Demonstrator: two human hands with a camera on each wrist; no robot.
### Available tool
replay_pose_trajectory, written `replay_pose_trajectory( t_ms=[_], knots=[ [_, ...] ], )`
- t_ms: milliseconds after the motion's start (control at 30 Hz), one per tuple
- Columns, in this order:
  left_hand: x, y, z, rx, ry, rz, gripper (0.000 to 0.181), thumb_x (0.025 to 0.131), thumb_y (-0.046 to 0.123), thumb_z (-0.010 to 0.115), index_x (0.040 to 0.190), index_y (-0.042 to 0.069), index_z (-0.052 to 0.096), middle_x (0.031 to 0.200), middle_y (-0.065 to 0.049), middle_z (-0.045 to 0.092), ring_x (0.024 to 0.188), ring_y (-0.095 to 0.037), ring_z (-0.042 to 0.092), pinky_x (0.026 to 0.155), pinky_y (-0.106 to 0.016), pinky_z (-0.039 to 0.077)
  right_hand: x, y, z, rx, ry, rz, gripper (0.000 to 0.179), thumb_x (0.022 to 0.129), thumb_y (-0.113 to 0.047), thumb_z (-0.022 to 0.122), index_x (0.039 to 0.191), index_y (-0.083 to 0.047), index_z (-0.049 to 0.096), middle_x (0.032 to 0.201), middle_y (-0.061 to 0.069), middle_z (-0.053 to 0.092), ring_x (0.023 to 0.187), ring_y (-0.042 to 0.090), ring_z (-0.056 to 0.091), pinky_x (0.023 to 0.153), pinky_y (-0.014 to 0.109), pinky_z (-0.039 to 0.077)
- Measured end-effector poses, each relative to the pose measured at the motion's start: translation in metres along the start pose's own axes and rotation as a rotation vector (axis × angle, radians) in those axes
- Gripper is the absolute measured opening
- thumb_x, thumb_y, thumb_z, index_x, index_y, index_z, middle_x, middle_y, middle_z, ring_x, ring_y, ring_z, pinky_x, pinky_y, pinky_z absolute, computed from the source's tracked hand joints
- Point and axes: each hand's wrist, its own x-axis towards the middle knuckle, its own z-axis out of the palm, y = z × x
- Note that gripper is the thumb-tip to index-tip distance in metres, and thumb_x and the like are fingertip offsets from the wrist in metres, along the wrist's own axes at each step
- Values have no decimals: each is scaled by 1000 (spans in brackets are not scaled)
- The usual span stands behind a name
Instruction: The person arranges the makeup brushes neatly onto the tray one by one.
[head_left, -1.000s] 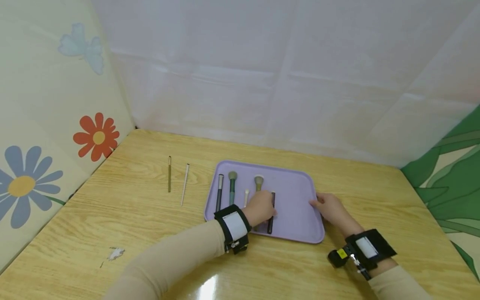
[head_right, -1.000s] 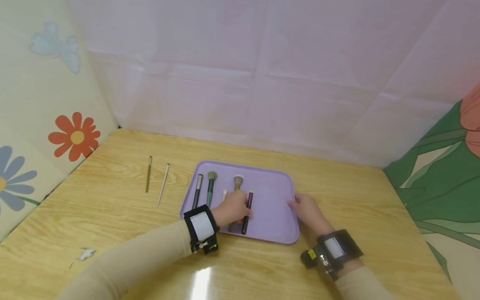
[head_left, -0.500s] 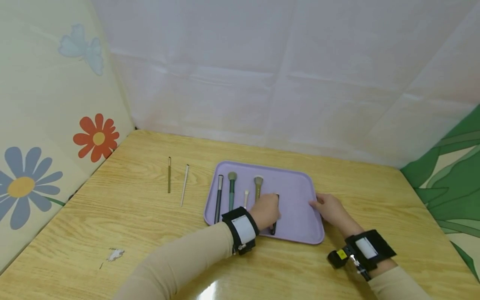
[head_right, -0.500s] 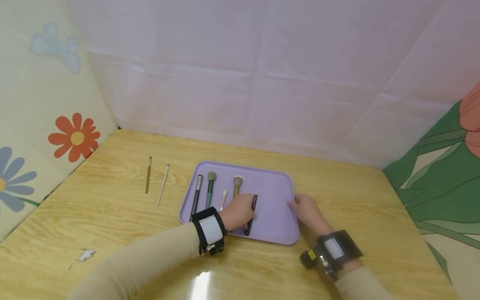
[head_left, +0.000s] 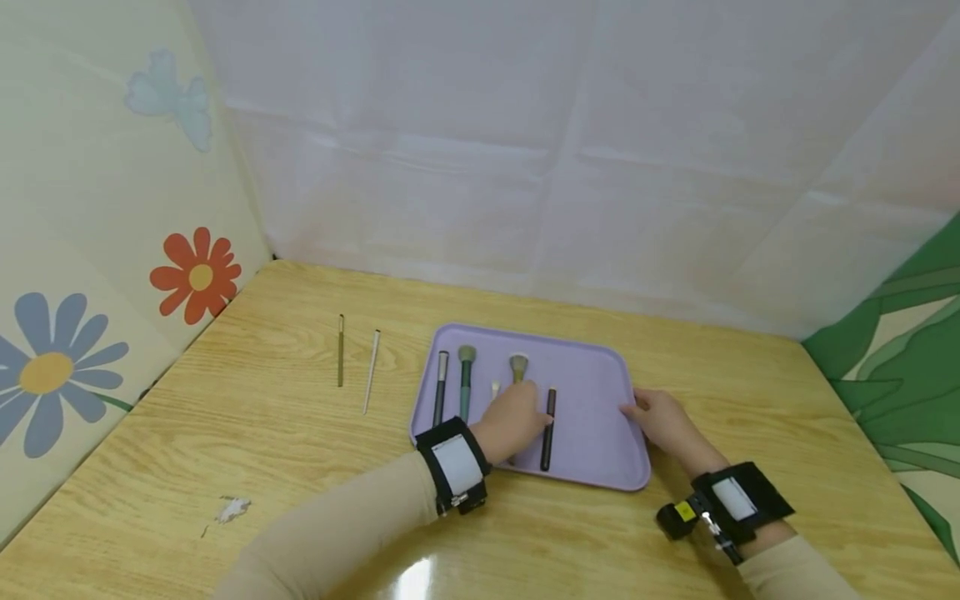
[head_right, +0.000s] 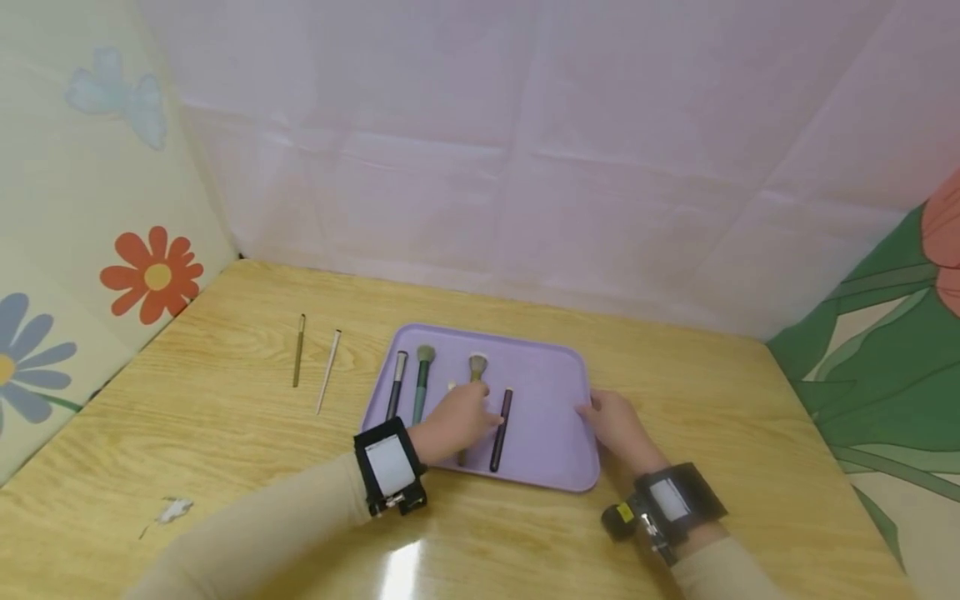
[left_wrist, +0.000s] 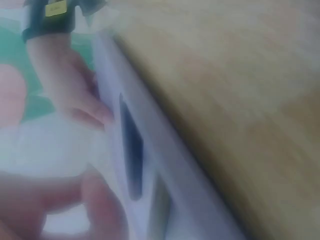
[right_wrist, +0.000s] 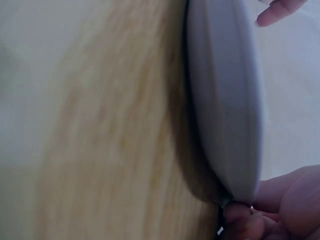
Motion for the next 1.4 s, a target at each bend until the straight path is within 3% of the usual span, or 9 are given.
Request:
replay_pose_trajectory(
  t_ms=[300,500,667,767,967,1400],
  knots=[
    [-11,-17,-16,-142,28,-1,21,90,6,67,103,-7,57,82,-12,60,62,-15,53,51,-25,48,1,0,0,0,-10,14,46,102,-11,47,135,20,39,127,36,51,104,36,57,88,50,51],
    [-13,-27,-25,-119,80,-32,37,90,6,67,121,-11,55,102,-21,64,69,-19,58,61,-29,53,3,1,0,-4,-9,8,46,102,-11,46,135,20,38,126,36,52,104,37,58,87,50,51],
    [-13,-33,-32,-127,95,-54,36,91,5,66,121,-12,54,108,-23,64,78,-21,62,67,-31,55,3,0,-1,-12,-7,11,47,102,-12,46,135,20,37,130,38,48,112,42,55,91,53,48],
    [-14,-38,-36,-137,114,-56,35,91,3,65,120,-12,55,105,-22,64,75,-21,61,62,-30,53,3,-1,-1,-9,-9,9,47,102,-12,46,135,20,37,129,38,48,110,41,56,91,52,49],
    [-14,-45,-39,-113,173,-55,31,90,1,65,117,-12,57,109,-25,63,78,-25,61,63,-32,53,4,0,-1,-8,-14,18,47,102,-12,47,136,20,37,129,37,49,106,37,57,89,51,50],
    [-16,-57,-46,-157,200,-79,35,89,1,66,119,-14,55,103,-24,64,78,-24,62,64,-30,54,4,0,0,-10,-20,18,47,103,-13,45,137,19,36,131,37,47,112,41,55,92,53,48]
  ],
)
